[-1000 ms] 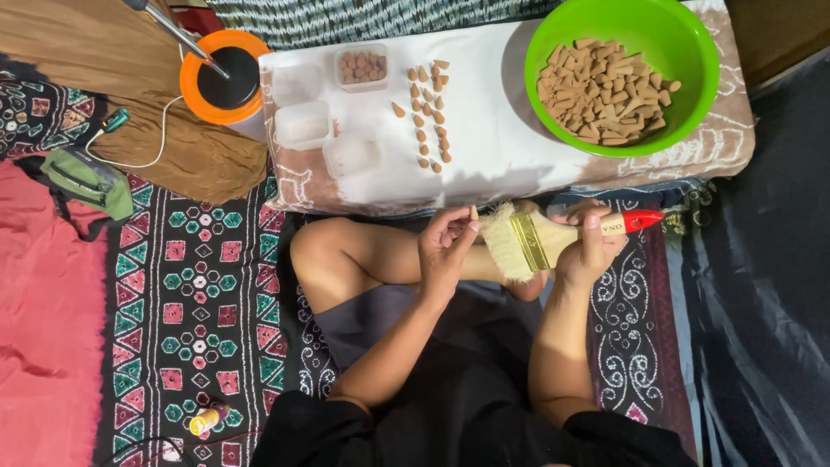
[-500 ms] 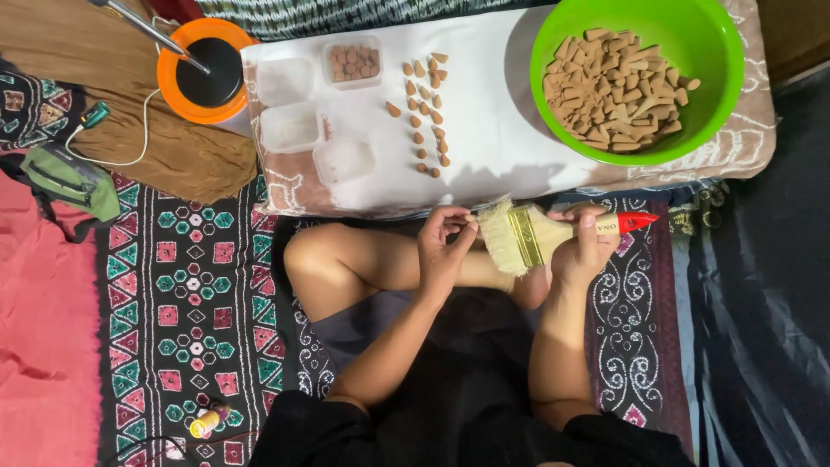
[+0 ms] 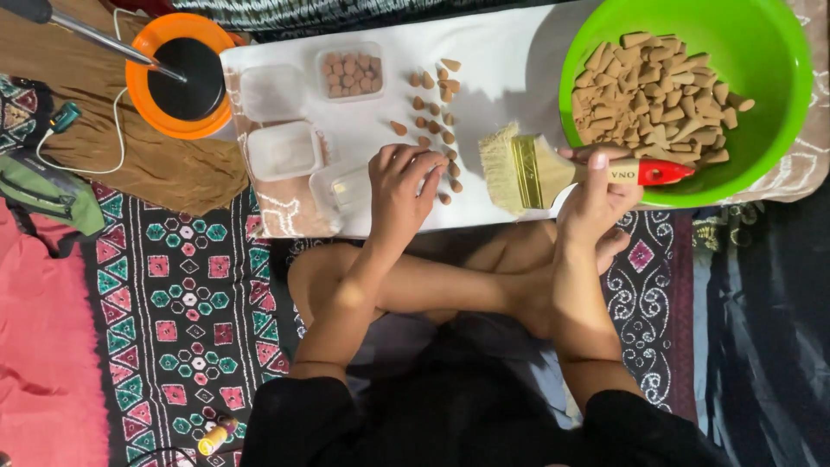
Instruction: Arranging incense cones in neat rows on a white surface and using a brush to clean or move them.
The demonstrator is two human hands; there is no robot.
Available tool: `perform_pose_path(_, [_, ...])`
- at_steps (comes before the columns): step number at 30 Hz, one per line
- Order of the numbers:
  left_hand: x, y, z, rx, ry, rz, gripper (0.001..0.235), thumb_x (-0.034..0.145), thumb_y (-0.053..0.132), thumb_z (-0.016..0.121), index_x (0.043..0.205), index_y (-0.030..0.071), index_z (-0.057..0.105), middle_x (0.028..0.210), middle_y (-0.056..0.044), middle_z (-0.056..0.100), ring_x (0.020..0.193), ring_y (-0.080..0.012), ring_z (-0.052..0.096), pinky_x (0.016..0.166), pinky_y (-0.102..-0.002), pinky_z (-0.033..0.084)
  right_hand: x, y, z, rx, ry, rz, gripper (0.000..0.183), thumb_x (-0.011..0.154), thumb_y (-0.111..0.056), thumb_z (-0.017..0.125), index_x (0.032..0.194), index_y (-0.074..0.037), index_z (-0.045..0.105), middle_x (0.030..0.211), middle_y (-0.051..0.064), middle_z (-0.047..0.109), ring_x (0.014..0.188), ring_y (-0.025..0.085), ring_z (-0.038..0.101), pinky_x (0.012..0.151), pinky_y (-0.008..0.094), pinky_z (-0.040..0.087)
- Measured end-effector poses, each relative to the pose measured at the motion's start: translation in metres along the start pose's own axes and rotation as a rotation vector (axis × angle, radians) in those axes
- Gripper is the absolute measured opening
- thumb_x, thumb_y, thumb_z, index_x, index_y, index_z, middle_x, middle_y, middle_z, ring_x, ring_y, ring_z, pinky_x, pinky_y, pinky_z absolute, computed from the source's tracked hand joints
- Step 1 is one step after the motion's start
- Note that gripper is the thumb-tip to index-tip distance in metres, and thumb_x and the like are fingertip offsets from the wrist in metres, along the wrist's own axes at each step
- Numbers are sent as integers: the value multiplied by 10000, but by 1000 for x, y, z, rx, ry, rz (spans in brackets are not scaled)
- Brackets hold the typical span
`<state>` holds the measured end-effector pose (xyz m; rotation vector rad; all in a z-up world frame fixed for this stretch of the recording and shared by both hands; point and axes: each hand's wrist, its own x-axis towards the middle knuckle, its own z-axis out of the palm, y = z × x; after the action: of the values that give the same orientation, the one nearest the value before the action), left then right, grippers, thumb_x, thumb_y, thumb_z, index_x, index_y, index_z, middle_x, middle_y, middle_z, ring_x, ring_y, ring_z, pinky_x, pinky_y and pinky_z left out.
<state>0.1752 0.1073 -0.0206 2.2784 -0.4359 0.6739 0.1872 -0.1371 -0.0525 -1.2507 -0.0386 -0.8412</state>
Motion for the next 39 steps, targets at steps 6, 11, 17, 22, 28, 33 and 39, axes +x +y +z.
perform_pose_path(6, [14,-35,11,126,-148,-9,141,858,99,809,960,158,731,993,20,618,1042,-227,550,902,-429,409,16,19,16,-31,-58,-38,166,1015,-84,650,906,32,601,771,203,607,718,368,737,734,442,632])
perform_pose_path(11, [19,-45,17,151,-200,11,141,842,105,816,945,155,733,1051,16,591,1068,-246,530,904,-438,403,16,32,17,-32,-54,-36,161,1014,-88,646,919,31,591,779,204,610,712,366,736,726,448,632])
perform_pose_path(17, [19,-55,23,192,-304,6,125,828,129,830,903,162,737,1072,20,548,1099,-231,478,920,-432,379,16,33,13,-43,-65,-22,146,1020,-94,629,926,17,609,780,192,620,717,346,727,746,436,633])
perform_pose_path(22, [22,-58,26,180,-351,3,115,826,111,831,887,146,740,1069,4,530,1116,-246,468,938,-460,375,17,36,10,-24,-49,-37,171,1016,-93,644,906,26,591,769,199,599,713,358,732,727,433,633])
perform_pose_path(28, [23,-61,31,197,-364,0,99,811,109,828,844,131,738,1056,-2,523,1122,-257,459,935,-467,368,15,42,6,12,12,-19,165,1003,-90,648,907,20,572,779,207,584,693,375,736,685,441,648])
perform_pose_path(33, [25,-57,27,196,-357,9,137,805,134,846,906,121,754,1073,-14,519,1121,-255,461,939,-475,370,15,45,0,18,20,4,154,1003,-85,646,932,36,585,794,205,598,713,382,740,696,446,655])
perform_pose_path(39, [33,-45,12,167,-311,20,252,787,130,861,1012,109,750,1124,-18,525,1091,-247,461,911,-457,378,18,39,-4,10,48,13,181,1014,-102,647,928,29,558,800,203,584,728,388,732,675,431,637])
